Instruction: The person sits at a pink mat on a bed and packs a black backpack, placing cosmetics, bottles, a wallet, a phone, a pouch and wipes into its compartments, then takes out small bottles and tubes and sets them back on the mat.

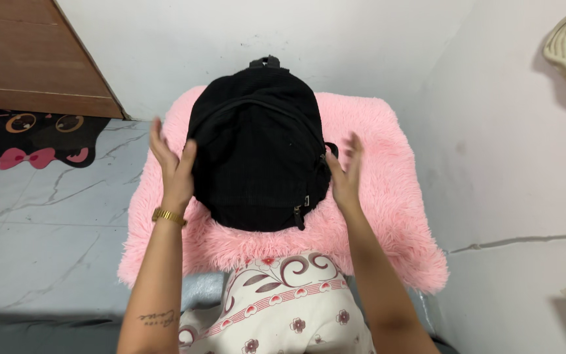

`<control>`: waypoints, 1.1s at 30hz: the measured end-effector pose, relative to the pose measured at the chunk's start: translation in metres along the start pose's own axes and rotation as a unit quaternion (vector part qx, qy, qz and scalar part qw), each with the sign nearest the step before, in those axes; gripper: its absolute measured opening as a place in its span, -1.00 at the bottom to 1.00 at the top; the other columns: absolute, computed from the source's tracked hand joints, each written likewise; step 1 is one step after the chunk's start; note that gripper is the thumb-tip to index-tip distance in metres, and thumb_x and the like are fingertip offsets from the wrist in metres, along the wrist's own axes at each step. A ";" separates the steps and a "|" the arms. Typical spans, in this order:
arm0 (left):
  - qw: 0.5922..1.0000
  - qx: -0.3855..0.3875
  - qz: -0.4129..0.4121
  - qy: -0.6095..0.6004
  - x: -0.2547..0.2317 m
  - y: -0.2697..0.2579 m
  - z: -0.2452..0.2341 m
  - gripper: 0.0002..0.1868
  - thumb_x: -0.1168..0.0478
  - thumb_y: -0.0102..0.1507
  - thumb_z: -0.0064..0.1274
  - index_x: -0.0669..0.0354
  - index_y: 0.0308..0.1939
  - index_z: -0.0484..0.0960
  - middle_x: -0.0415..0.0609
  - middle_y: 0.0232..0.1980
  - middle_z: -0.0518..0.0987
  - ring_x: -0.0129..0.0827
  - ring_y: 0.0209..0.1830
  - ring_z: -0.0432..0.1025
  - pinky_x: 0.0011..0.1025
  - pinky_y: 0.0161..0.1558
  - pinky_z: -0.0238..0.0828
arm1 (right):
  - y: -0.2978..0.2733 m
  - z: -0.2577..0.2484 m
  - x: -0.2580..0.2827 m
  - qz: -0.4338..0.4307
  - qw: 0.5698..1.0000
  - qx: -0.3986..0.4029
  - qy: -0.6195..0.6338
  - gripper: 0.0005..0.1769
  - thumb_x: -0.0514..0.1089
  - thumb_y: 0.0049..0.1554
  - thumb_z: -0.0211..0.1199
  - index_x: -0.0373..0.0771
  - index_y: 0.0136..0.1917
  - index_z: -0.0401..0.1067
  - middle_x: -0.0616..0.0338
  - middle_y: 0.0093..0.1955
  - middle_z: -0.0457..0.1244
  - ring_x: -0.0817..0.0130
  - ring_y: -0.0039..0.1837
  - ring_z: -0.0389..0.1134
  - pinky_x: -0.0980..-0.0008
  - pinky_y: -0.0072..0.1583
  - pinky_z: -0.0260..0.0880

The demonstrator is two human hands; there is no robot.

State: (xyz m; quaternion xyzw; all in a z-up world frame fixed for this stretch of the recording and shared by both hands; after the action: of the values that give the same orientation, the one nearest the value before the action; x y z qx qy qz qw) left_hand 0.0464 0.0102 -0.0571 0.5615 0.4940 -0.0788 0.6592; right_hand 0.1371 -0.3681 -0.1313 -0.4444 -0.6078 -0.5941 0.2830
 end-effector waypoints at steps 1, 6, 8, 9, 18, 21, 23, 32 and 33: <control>0.991 0.036 -0.094 -0.093 0.025 -0.012 0.006 -0.08 -0.06 0.40 0.10 0.14 0.63 -0.13 0.25 0.63 -0.03 -0.02 0.65 -0.05 -0.08 0.56 -0.07 | 0.006 0.014 -0.007 0.030 0.998 0.047 0.031 -0.12 0.08 0.23 0.23 -0.13 0.64 -0.12 -0.07 0.47 0.08 0.11 0.46 0.12 0.04 0.42 0.09; 0.984 0.062 -0.152 -0.072 0.062 -0.031 0.038 -0.28 -0.01 0.33 0.06 0.26 0.44 0.18 0.22 0.39 0.38 -0.08 0.42 0.27 -0.23 0.39 0.19 | 0.023 0.062 -0.010 0.007 0.996 0.064 0.056 -0.65 -0.16 0.39 -0.01 -0.25 0.41 0.26 0.00 0.31 0.26 0.28 0.34 0.24 0.32 0.38 0.20; 0.989 0.070 -0.119 -0.043 0.059 -0.018 0.053 -0.44 -0.01 0.43 -0.08 0.29 0.37 0.29 0.18 0.33 0.45 -0.09 0.37 0.32 -0.26 0.36 0.21 | 0.028 0.063 -0.009 0.020 0.995 0.027 0.096 -0.71 -0.17 0.41 -0.06 -0.28 0.31 0.33 0.05 0.21 0.30 0.34 0.24 0.28 0.39 0.32 0.26; 0.991 0.083 -0.101 -0.031 0.056 -0.012 0.059 -0.49 -0.01 0.46 -0.15 0.30 0.34 0.31 0.18 0.29 0.46 -0.08 0.33 0.33 -0.26 0.36 0.21 | 0.031 0.062 -0.008 0.025 0.992 0.019 0.123 -0.72 -0.15 0.42 -0.09 -0.29 0.29 0.33 0.07 0.19 0.30 0.36 0.22 0.27 0.39 0.30 0.28; 0.996 0.084 0.001 -0.005 0.070 0.013 0.102 -0.40 -0.12 0.54 -0.39 0.36 0.40 0.20 0.23 0.33 0.20 0.01 0.39 0.14 -0.15 0.50 -0.03 | 0.078 0.034 -0.015 0.017 0.995 0.004 0.099 -0.66 -0.05 0.44 -0.15 -0.29 0.29 0.30 0.13 0.15 0.30 0.41 0.17 0.29 0.41 0.25 0.33; 0.994 0.088 -0.047 0.042 0.100 -0.004 0.117 -0.28 -0.21 0.50 -0.45 0.35 0.47 0.14 0.25 0.37 0.12 0.07 0.43 0.01 -0.07 0.48 -0.17 | 0.076 0.042 -0.033 0.060 0.983 0.046 0.169 -0.61 -0.03 0.43 -0.19 -0.27 0.34 0.28 0.16 0.22 0.29 0.42 0.22 0.27 0.44 0.29 0.30; 0.991 0.099 -0.080 0.038 0.117 -0.015 0.125 -0.21 -0.25 0.47 -0.51 0.33 0.52 0.11 0.27 0.40 0.06 0.11 0.45 -0.07 -0.03 0.43 -0.28 | 0.073 0.047 -0.036 0.055 0.976 0.074 0.197 -0.58 0.01 0.45 -0.20 -0.28 0.37 0.28 0.15 0.24 0.28 0.41 0.24 0.25 0.44 0.32 0.27; 0.986 -0.111 -0.123 -0.017 0.142 -0.058 0.054 -0.37 -0.15 0.52 -0.40 0.31 0.42 0.26 0.16 0.36 0.12 -0.10 0.32 0.17 -0.22 0.32 0.22 | 0.006 -0.014 -0.080 0.089 0.977 -0.118 0.152 -0.45 0.14 0.33 0.00 -0.23 0.44 0.19 0.12 0.37 0.16 0.27 0.38 0.17 0.17 0.34 0.22; 0.987 -0.088 -0.126 0.045 0.144 -0.069 0.049 -0.44 -0.10 0.51 -0.36 0.30 0.32 0.36 0.12 0.28 0.24 -0.13 0.27 0.24 -0.24 0.30 0.24 | -0.009 -0.015 -0.099 0.124 0.966 -0.134 0.184 -0.47 0.11 0.33 0.03 -0.27 0.41 0.22 0.04 0.30 0.19 0.19 0.32 0.21 0.14 0.30 0.24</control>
State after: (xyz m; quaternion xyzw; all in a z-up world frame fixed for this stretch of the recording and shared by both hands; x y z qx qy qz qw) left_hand 0.1001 0.0102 -0.2151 0.4375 0.5949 -0.0919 0.6680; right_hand 0.1711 -0.4019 -0.2200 -0.4327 -0.4005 -0.7020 0.3995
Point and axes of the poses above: each hand's wrist, its own y-axis towards the middle knuckle, its own z-axis out of the palm, x = y × z, the point moved 7 cm from there along y, towards the middle knuckle
